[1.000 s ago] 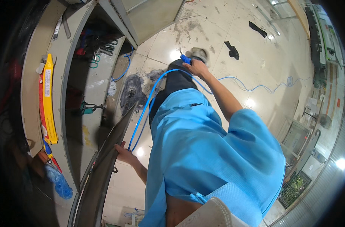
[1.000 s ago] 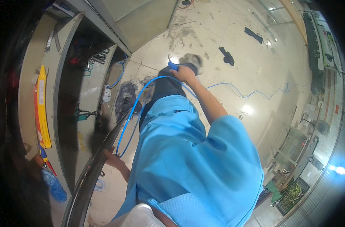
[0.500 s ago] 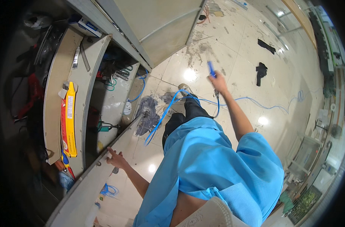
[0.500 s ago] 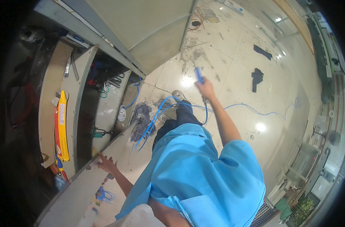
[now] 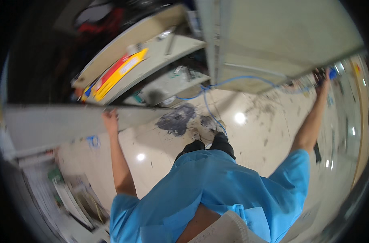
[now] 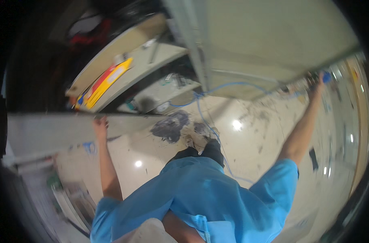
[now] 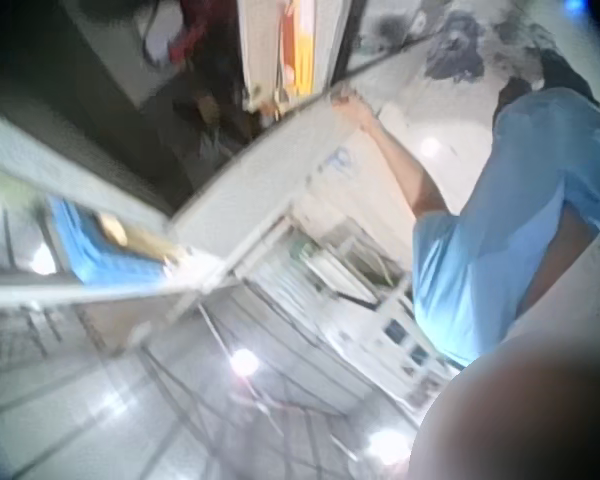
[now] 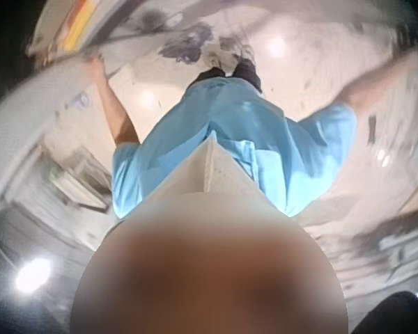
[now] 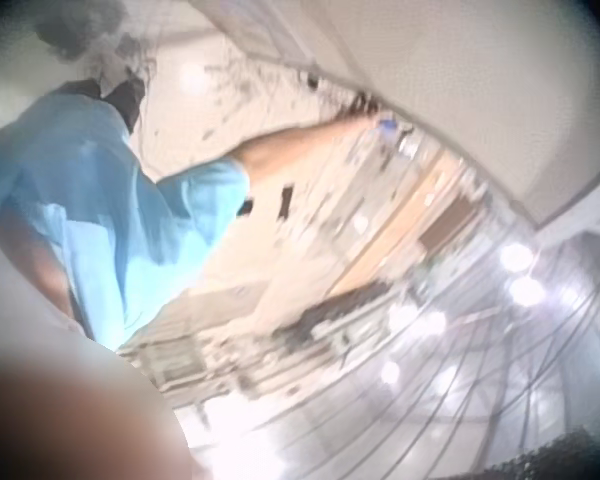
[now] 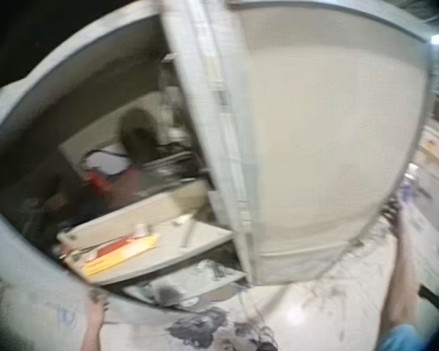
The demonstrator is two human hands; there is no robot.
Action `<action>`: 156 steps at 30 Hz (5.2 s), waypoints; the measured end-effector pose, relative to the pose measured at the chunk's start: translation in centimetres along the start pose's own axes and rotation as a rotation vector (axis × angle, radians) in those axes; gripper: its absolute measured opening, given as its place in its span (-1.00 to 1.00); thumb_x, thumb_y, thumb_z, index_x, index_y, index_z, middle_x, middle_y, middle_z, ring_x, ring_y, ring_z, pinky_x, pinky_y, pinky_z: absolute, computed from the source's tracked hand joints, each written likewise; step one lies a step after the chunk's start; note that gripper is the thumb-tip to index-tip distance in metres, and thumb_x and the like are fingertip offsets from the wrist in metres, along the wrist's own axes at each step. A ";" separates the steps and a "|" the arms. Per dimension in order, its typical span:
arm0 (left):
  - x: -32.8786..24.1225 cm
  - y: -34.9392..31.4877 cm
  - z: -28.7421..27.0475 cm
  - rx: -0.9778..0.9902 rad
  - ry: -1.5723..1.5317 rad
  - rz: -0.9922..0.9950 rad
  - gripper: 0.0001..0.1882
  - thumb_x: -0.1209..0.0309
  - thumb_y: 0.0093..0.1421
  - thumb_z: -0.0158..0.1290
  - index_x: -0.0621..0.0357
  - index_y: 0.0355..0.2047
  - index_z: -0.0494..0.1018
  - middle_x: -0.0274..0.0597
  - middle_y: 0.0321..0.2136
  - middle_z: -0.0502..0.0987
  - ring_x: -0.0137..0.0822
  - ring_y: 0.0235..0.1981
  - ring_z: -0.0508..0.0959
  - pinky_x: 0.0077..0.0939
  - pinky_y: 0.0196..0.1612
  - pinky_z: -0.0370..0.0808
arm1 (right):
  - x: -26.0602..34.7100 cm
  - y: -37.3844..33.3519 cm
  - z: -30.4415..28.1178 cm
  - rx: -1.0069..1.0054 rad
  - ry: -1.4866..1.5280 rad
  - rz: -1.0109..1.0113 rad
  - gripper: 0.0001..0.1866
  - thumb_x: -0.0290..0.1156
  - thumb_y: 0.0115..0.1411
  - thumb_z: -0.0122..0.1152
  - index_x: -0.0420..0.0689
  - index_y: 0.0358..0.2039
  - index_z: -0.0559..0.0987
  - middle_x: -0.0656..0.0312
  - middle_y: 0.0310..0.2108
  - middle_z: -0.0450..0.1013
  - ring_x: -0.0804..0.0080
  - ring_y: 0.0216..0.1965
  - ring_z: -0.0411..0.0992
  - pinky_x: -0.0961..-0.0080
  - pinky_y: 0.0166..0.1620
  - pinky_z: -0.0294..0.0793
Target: The person uses a blue air hose to blow dust and debris from various parts of a large industrial machine and the surrounding floor. They move around the machine, directing the air stream at different components and surfaces, then walk across the room to a cabinet and pick up a black cloth.
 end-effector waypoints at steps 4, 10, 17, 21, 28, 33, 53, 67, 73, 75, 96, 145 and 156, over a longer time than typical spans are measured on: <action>-4.3 -1.8 -2.5 -0.145 0.256 0.018 -0.32 -0.27 0.20 0.02 0.24 -0.38 0.49 -0.13 -0.58 0.58 -0.21 -0.46 0.63 -0.33 -0.29 0.48 | 0.3 0.4 1.2 0.074 0.059 0.060 -0.41 0.08 0.24 0.26 -0.03 0.12 0.42 0.22 -0.04 0.46 0.32 -0.16 0.48 0.16 0.12 0.44; -6.9 -3.2 -3.9 -0.163 0.410 0.009 -0.25 -0.35 0.19 -0.08 0.16 -0.56 0.56 -0.18 -0.62 0.60 -0.17 -0.47 0.62 -0.26 -0.29 0.47 | 0.4 -6.4 -2.9 0.091 -0.008 -0.023 -0.46 0.05 0.21 0.31 -0.03 0.06 0.47 0.23 -0.11 0.47 0.33 -0.20 0.46 0.16 0.12 0.44; -6.2 -3.9 -3.9 -0.082 0.389 0.211 -0.32 -0.25 0.25 -0.03 0.12 -0.65 0.54 -0.19 -0.64 0.58 -0.18 -0.51 0.60 -0.27 -0.39 0.44 | -0.6 -29.1 -10.8 -0.078 -0.201 -0.154 -0.70 -0.38 0.17 0.30 -0.17 -0.09 0.54 0.23 -0.24 0.51 0.31 -0.25 0.57 0.31 -0.03 0.59; -6.1 -5.2 -4.0 0.045 0.310 0.302 -0.34 -0.22 0.28 -0.05 0.14 -0.60 0.55 -0.22 -0.63 0.59 -0.28 -0.51 0.60 -0.34 -0.38 0.43 | -1.6 -43.8 -8.1 -0.083 -0.292 -0.172 -0.56 -0.33 0.18 0.32 -0.20 0.04 0.51 0.19 -0.13 0.56 0.41 -0.27 0.54 0.33 -0.03 0.55; -4.5 -5.8 -4.8 0.167 0.203 0.398 -0.36 -0.20 0.29 -0.05 0.18 -0.46 0.59 -0.18 -0.55 0.62 -0.26 -0.42 0.61 -0.40 -0.27 0.45 | -5.3 -62.2 1.0 0.188 -0.237 -0.023 -0.43 -0.32 0.25 0.23 -0.23 0.23 0.36 0.12 -0.20 0.53 0.43 -0.25 0.46 0.38 -0.01 0.47; -4.0 -5.5 -4.2 0.251 0.203 0.508 -0.39 -0.17 0.30 -0.02 0.22 -0.36 0.59 -0.09 -0.42 0.64 -0.19 -0.33 0.61 -0.35 -0.22 0.47 | -11.5 -68.9 -2.3 0.338 -0.608 0.431 -0.47 -0.20 0.22 0.26 -0.27 0.11 0.49 0.17 -0.39 0.54 0.43 -0.34 0.50 0.47 -0.17 0.48; -10.9 -10.4 -15.4 0.004 -0.092 0.817 -0.78 0.34 0.24 0.14 0.15 -0.15 0.52 -0.13 -0.28 0.66 -0.22 -0.27 0.66 -0.36 -0.20 0.56 | -21.1 -74.6 37.9 0.766 -0.150 -0.266 -0.65 -0.42 0.24 0.29 -0.22 0.02 0.53 0.33 -0.23 0.48 0.68 -0.30 0.33 0.65 -0.17 0.35; -18.8 -14.6 -18.0 -0.314 -0.045 1.490 -0.62 0.28 0.12 0.27 0.02 -0.07 0.49 -0.20 -0.04 0.54 -0.21 0.01 0.50 -0.30 0.03 0.40 | -27.2 -73.6 52.0 0.675 -0.106 -0.264 -0.56 -0.31 0.24 0.31 -0.22 0.07 0.49 0.14 -0.07 0.48 0.32 -0.15 0.48 0.41 -0.05 0.45; -23.4 -14.5 -15.7 -0.476 0.416 1.697 -0.48 0.31 0.13 0.15 -0.06 0.15 0.45 -0.29 0.25 0.37 -0.23 0.38 0.18 -0.03 0.42 -0.08 | -26.6 -73.0 54.9 0.578 -0.236 -0.465 -0.58 -0.39 0.20 0.32 -0.20 0.06 0.50 0.09 -0.08 0.47 0.26 -0.14 0.47 0.40 -0.06 0.45; -23.6 -14.6 -15.7 -0.515 0.473 1.725 -0.50 0.40 0.11 0.11 -0.03 0.11 0.46 -0.29 0.24 0.38 -0.24 0.37 0.20 -0.01 0.43 -0.10 | -25.9 -72.9 55.7 0.556 -0.272 -0.530 -0.57 -0.39 0.17 0.33 -0.22 0.04 0.50 0.04 -0.09 0.46 0.14 -0.13 0.47 0.34 -0.05 0.45; -21.3 -14.4 -15.0 -0.464 0.582 1.678 -0.45 0.46 0.03 0.17 -0.31 0.07 0.52 -0.58 0.20 0.41 -0.31 0.34 0.22 -0.13 0.44 -0.10 | -26.4 -72.5 59.9 0.405 -0.341 -0.792 -0.52 -0.57 -0.15 0.35 -0.15 -0.12 0.49 0.09 -0.17 0.47 0.04 -0.06 0.38 0.17 0.00 0.31; -21.9 -7.2 -9.3 -0.303 0.528 1.599 -0.43 0.30 0.16 0.16 -0.40 0.22 0.44 -0.39 0.31 0.33 -0.15 0.35 0.22 -0.04 0.35 0.03 | -29.1 -73.2 55.1 0.428 0.046 -0.089 -0.69 -0.21 0.22 0.35 -0.20 -0.21 0.57 0.33 -0.41 0.50 0.51 -0.35 0.42 0.46 -0.24 0.41; -20.8 -11.3 -10.2 -0.381 0.163 1.623 -0.63 0.36 0.24 0.12 -0.03 0.08 0.52 -0.19 0.21 0.41 -0.03 0.29 0.29 0.01 0.31 0.18 | -37.5 -64.6 15.7 0.438 -1.584 0.195 -0.20 0.42 0.13 0.07 -0.21 -0.18 0.56 -0.08 -0.26 0.59 -0.01 -0.19 0.58 0.09 -0.16 0.57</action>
Point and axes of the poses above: each hand's wrist, its own y-axis towards the middle knuckle, its own z-axis out of the palm, x = y × z, the point moved 10 cm from there along y, towards the middle knuckle
